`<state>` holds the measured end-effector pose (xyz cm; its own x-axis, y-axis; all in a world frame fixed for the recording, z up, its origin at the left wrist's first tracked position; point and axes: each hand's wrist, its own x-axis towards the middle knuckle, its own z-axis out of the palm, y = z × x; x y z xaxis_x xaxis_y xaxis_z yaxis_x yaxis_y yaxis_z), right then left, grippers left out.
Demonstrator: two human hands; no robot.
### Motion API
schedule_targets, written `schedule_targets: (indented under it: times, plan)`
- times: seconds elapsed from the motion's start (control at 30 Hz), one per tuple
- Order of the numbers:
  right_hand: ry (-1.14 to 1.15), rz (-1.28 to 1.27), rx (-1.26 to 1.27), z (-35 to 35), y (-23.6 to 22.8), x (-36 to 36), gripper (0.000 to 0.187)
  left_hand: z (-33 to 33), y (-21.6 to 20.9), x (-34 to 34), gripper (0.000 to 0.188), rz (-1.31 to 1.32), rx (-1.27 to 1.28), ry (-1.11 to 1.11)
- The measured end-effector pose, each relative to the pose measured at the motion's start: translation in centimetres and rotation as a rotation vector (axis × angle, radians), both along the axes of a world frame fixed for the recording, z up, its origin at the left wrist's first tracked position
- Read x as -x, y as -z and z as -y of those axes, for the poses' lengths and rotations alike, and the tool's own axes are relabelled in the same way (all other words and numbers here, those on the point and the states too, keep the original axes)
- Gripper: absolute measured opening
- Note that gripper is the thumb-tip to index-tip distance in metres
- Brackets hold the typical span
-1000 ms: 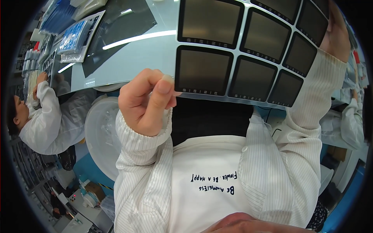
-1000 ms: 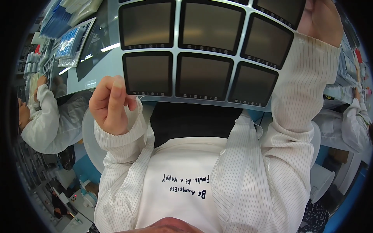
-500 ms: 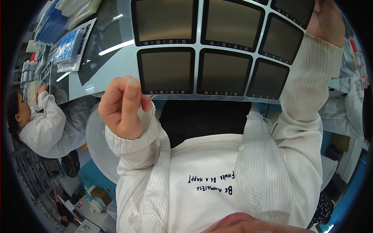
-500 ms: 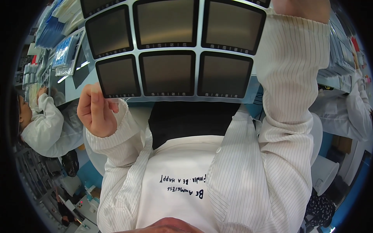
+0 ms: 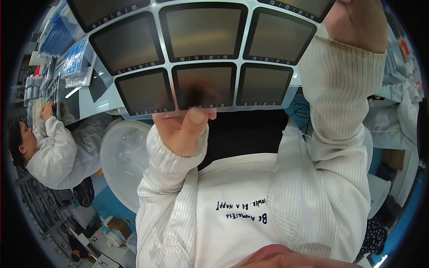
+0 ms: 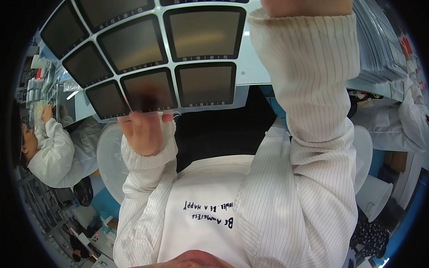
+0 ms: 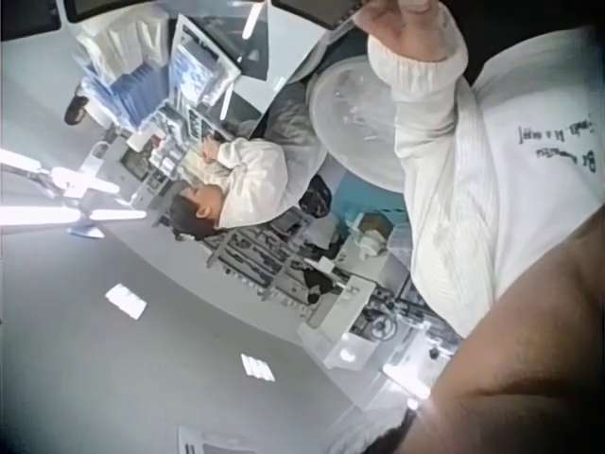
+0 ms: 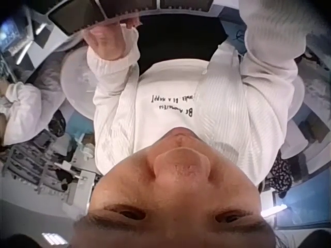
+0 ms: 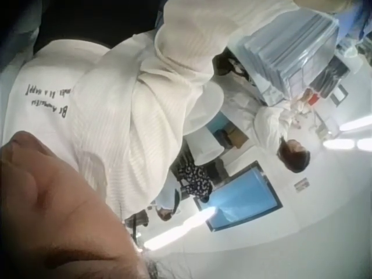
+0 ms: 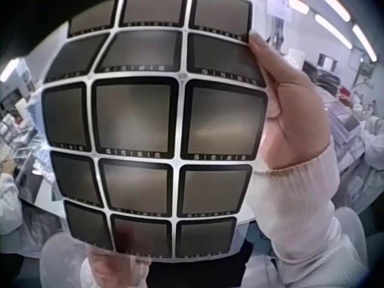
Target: Cleaning and inspecting glass panels with a grid pattern at a factory workstation.
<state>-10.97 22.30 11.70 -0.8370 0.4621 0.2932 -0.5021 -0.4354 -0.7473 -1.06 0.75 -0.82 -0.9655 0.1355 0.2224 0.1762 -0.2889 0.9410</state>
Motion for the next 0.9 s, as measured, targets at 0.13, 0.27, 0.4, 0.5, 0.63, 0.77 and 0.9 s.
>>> schedule_targets:
  times: [0.13,0.27,0.4,0.5,0.63,0.77,0.9]
  plan:
    - [-0.318,-0.211,-0.217,-2.5,1.7,0.5,0.016,1.0,1.7,-0.5,0.051,-0.127,-0.177,0.178]
    - [-0.858,-0.222,-0.037,-1.7,1.9,1.2,0.019,1.7,2.6,-2.0,0.038,-0.029,-0.231,0.268]
    - [-0.495,0.183,0.076,0.1,2.1,1.5,0.021,1.0,-2.7,-0.8,0.023,0.446,-0.439,0.571]
    - [-0.383,0.435,0.143,2.6,4.1,3.0,0.019,-1.5,-2.9,1.5,0.008,-0.450,-0.184,0.685]
    - [-0.431,0.322,0.227,3.6,7.8,4.6,0.018,-2.2,-1.4,0.4,0.029,-0.360,-0.124,0.490]
    - [-0.089,0.563,-0.129,3.1,4.0,2.7,0.018,-0.1,-0.7,1.4,0.035,-0.284,0.082,0.482]
    - [-0.156,0.125,0.072,1.1,5.1,3.1,0.019,-1.0,0.4,1.1,0.041,-0.386,0.082,-0.044]
